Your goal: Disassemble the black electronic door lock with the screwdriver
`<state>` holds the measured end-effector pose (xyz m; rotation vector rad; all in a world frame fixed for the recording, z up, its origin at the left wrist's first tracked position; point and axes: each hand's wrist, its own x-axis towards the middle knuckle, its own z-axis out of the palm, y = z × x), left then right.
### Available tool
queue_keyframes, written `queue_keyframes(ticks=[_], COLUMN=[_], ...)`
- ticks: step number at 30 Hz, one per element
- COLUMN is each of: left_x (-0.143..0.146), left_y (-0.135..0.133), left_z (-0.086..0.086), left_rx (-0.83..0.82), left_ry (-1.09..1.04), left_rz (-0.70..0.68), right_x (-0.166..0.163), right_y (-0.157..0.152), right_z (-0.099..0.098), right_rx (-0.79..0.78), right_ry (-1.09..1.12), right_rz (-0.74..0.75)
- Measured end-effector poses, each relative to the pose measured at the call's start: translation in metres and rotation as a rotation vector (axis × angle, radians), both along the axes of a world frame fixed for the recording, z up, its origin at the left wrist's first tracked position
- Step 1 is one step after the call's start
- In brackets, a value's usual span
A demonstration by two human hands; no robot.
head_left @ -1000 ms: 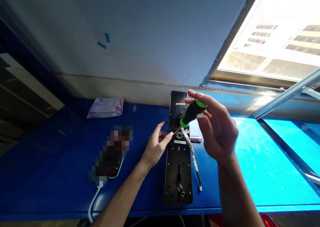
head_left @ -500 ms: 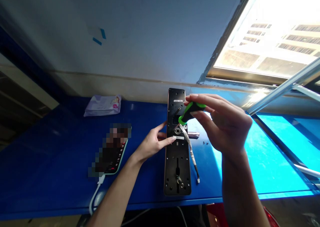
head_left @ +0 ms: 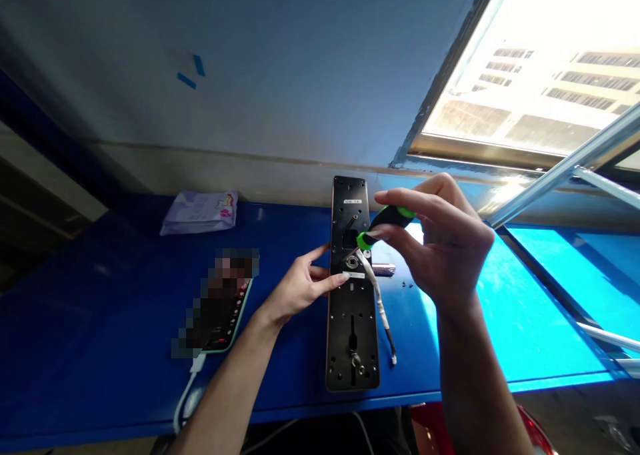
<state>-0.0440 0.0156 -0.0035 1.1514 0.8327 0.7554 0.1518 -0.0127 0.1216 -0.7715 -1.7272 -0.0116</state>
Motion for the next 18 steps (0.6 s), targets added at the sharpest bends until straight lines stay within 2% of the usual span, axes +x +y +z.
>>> queue_keyframes(ticks=[4,6,10,12,16,18], left_x=[0.0003,0.0003,0.0004,0.0006,0.0014,0.0017], left_y=[0.0004,0.0002,-0.0002,0.0003,0.0014,0.0013], left_z=[-0.0018,-0.0012,0.0005,-0.0001,-0.0024,-0.0025], left_rx=[0.004,0.016,0.025,0.015,0.004,0.000], left_ry=[-0.024,-0.022,0.013,0.013,0.005,-0.001], left_rz=[0.001,0.002,0.020,0.020,0.018,0.023], right_x=[-0.0009,-0.0024,-0.0064,-0.0072,-0.0045,-0.0024], right_y=[-0.0016,-0.0020,-0.0002,-0.0008,-0.0053,-0.0063], right_z=[0.0022,0.0026,0.0016,0.0014,0.0016,0.0011], right_rx=[-0.142,-0.159,-0.018,-0.038,-0.193,-0.170], right_ry=[-0.072,-0.052,-0.016,-0.026,-0.034,-0.029], right_rz=[0.138,0.185,0.014,-0.008,0.189,0.188])
